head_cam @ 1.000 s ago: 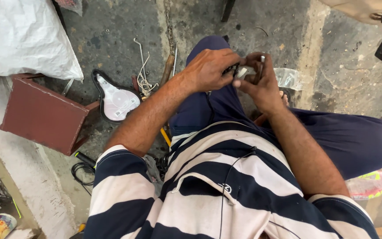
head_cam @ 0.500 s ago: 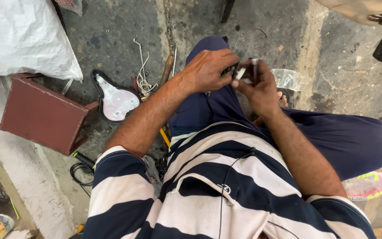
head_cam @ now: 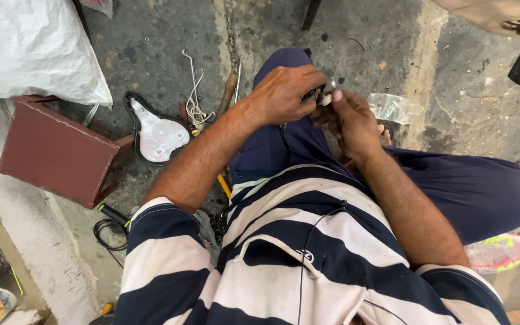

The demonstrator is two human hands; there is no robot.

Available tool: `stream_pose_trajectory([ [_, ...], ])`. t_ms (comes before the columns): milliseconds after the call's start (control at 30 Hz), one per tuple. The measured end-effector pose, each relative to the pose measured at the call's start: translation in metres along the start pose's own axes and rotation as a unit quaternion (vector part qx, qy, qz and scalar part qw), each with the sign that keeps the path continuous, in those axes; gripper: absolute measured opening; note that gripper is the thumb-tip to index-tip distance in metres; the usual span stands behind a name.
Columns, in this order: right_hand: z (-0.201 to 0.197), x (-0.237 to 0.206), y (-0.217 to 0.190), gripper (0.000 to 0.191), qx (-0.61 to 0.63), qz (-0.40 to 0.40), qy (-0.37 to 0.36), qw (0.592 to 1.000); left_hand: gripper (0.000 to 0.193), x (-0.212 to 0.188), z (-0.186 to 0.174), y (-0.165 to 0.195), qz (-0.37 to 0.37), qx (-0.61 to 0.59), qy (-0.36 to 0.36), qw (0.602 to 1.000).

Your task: The person sits on the ground removing an old bicycle saddle, working the seat clamp and springs by hand, then uses a screwdriver and pliers to loosen and adjust the saddle mounting hardware and fits the seat onto the mount.

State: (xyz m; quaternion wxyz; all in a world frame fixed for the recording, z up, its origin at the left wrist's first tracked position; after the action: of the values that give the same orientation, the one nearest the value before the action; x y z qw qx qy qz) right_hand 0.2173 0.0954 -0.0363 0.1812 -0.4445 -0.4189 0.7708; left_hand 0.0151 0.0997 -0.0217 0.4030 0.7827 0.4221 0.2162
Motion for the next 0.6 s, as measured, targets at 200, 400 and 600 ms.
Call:
stream_pose_trajectory([
  [200, 0.000, 0.001, -0.003, 0.034, -0.033, -0.098, -0.028, 0.994, 0.033, 0.001, 0.001, 0.000, 0.005, -0.003, 0.002, 1.000],
  [400, 0.002, -0.001, -0.004, 0.031, -0.150, -0.139, -0.021, 0.979, 0.033, -0.001, 0.000, 0.001, 0.014, -0.001, 0.017, 1.000],
  [600, 0.004, 0.002, -0.004, 0.028, 0.061, -0.085, -0.027, 0.994, 0.028, -0.003, -0.002, 0.003, 0.017, -0.001, 0.026, 1.000],
])
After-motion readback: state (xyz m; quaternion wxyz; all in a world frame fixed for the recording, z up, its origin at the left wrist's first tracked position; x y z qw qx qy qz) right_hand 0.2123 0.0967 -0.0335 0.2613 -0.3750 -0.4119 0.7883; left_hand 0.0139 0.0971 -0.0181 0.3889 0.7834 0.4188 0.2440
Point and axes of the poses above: each hand's wrist, its own x-axis towards the middle knuckle, its own z-axis out of the palm, y = z × x, the point moved 3 cm from there along x, towards the middle knuckle, and after that the axes turned 14 degrees about -y, right-handed, at the moved point
